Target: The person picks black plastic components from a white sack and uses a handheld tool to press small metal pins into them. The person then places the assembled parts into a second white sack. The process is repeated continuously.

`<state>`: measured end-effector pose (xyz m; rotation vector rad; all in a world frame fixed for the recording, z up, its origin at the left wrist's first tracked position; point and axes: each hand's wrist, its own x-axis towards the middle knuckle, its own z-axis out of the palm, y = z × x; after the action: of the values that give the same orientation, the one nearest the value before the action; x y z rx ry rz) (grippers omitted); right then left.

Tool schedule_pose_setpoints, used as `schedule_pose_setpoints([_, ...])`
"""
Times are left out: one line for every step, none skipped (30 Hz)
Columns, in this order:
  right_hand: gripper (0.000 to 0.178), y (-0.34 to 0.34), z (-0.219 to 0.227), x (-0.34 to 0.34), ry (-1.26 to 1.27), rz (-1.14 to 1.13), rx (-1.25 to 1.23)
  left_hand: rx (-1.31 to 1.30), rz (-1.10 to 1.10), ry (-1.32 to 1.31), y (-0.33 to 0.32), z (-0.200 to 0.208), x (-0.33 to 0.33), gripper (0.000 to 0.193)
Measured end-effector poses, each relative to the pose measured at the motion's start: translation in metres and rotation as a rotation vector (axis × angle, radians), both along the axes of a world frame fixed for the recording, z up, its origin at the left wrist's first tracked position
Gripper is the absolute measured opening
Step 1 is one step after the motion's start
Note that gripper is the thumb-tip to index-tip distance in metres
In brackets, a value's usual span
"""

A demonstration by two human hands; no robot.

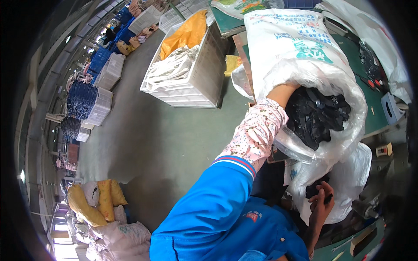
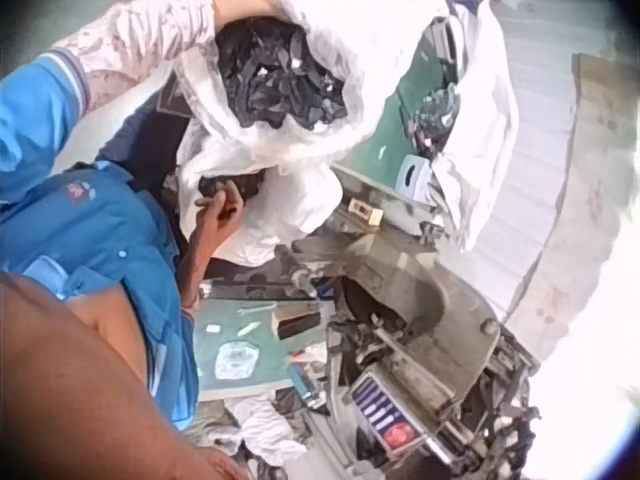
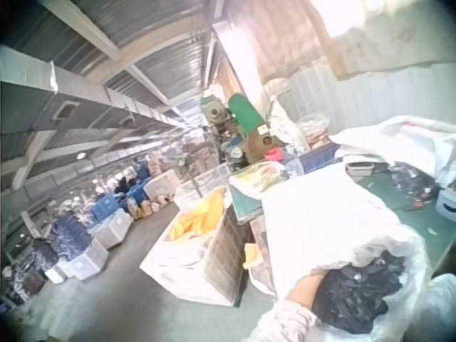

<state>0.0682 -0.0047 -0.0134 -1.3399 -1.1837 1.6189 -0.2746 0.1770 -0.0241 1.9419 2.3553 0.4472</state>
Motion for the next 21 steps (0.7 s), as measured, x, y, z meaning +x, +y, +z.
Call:
schedule_pose_setpoints([0.030,-0.004,-0.008,0.007,0.013,0.005,0.016,-0.004,0.014,0.001,-0.008,-0.003,-0.001,0.042])
schedule_pose_setpoints([0.031,-0.016,-0.013,0.014,0.014,-0.033,0.024,-0.016,-0.001,0.011,-0.006,-0.007,-0.005,0.043])
schedule_pose_setpoints([0.031,-0.023,-0.011,0.013,-0.081,-0.073,-0.029,-0.029,0.003,0.033,-0.007,-0.011,-0.009,0.043])
schedule_pose_setpoints([0.029,-0.029,-0.002,0.013,-0.155,-0.059,-0.086,-0.045,0.010,0.061,-0.008,-0.014,-0.015,0.043])
schedule_pose_setpoints([0.027,-0.038,-0.007,0.012,-0.177,-0.074,0.035,-0.051,0.005,0.089,-0.003,-0.016,-0.019,0.043])
schedule_pose_setpoints([0.026,-0.048,0.002,0.020,-0.104,-0.020,-0.014,-0.066,0.015,0.114,-0.001,-0.019,-0.030,0.043])
schedule_pose_setpoints([0.026,-0.053,0.007,0.024,-0.085,0.004,-0.031,-0.080,0.040,0.140,0.000,-0.023,-0.041,0.044])
schedule_pose_setpoints([0.026,-0.059,0.003,0.032,-0.062,0.046,0.014,-0.104,0.071,0.145,-0.002,-0.023,-0.054,0.044])
schedule_pose_setpoints([0.025,-0.067,0.010,0.037,-0.063,0.059,0.004,-0.120,0.078,0.159,0.004,-0.019,-0.061,0.044])
schedule_pose_setpoints([0.025,-0.078,0.009,0.048,-0.075,0.068,0.010,-0.249,0.096,0.189,0.002,0.016,-0.021,0.052])
schedule_pose_setpoints([0.025,-0.091,0.010,0.050,-0.028,0.071,0.009,-0.204,0.044,0.181,-0.001,0.018,-0.037,0.055])
schedule_pose_setpoints([0.025,-0.102,0.017,0.057,-0.042,0.041,0.010,-0.169,-0.001,0.168,-0.003,0.018,-0.040,0.059])
schedule_pose_setpoints([0.024,-0.112,0.017,0.063,-0.035,0.014,0.010,-0.133,-0.068,0.166,-0.005,0.023,-0.019,0.058])
schedule_pose_setpoints([0.023,-0.117,0.018,0.070,-0.018,-0.007,0.025,-0.082,-0.127,0.174,-0.017,0.041,-0.003,0.058])
schedule_pose_setpoints([0.023,-0.125,0.019,0.077,-0.032,-0.035,0.023,-0.031,-0.170,0.187,-0.027,0.057,0.009,0.057])
schedule_pose_setpoints([0.023,-0.132,0.019,0.083,-0.045,-0.048,0.016,-0.002,-0.225,0.224,-0.028,0.061,0.006,0.056])
schedule_pose_setpoints([0.023,-0.133,0.009,0.090,-0.051,-0.059,0.007,0.025,-0.278,0.269,-0.025,0.057,-0.001,0.056])
schedule_pose_setpoints([0.023,-0.131,-0.002,0.095,-0.038,-0.090,0.030,0.051,-0.327,0.314,-0.020,0.054,-0.008,0.055])
schedule_pose_setpoints([0.023,-0.131,-0.013,0.098,-0.033,-0.128,0.040,-0.140,-0.292,0.397,-0.020,0.071,0.014,0.052])
schedule_pose_setpoints([0.023,-0.131,-0.016,0.104,-0.030,-0.166,0.049,-0.117,-0.307,0.394,-0.022,0.079,0.023,0.052])
schedule_pose_setpoints([0.022,-0.128,-0.015,0.109,-0.038,-0.191,0.038,-0.095,-0.319,0.392,-0.027,0.086,0.028,0.052])
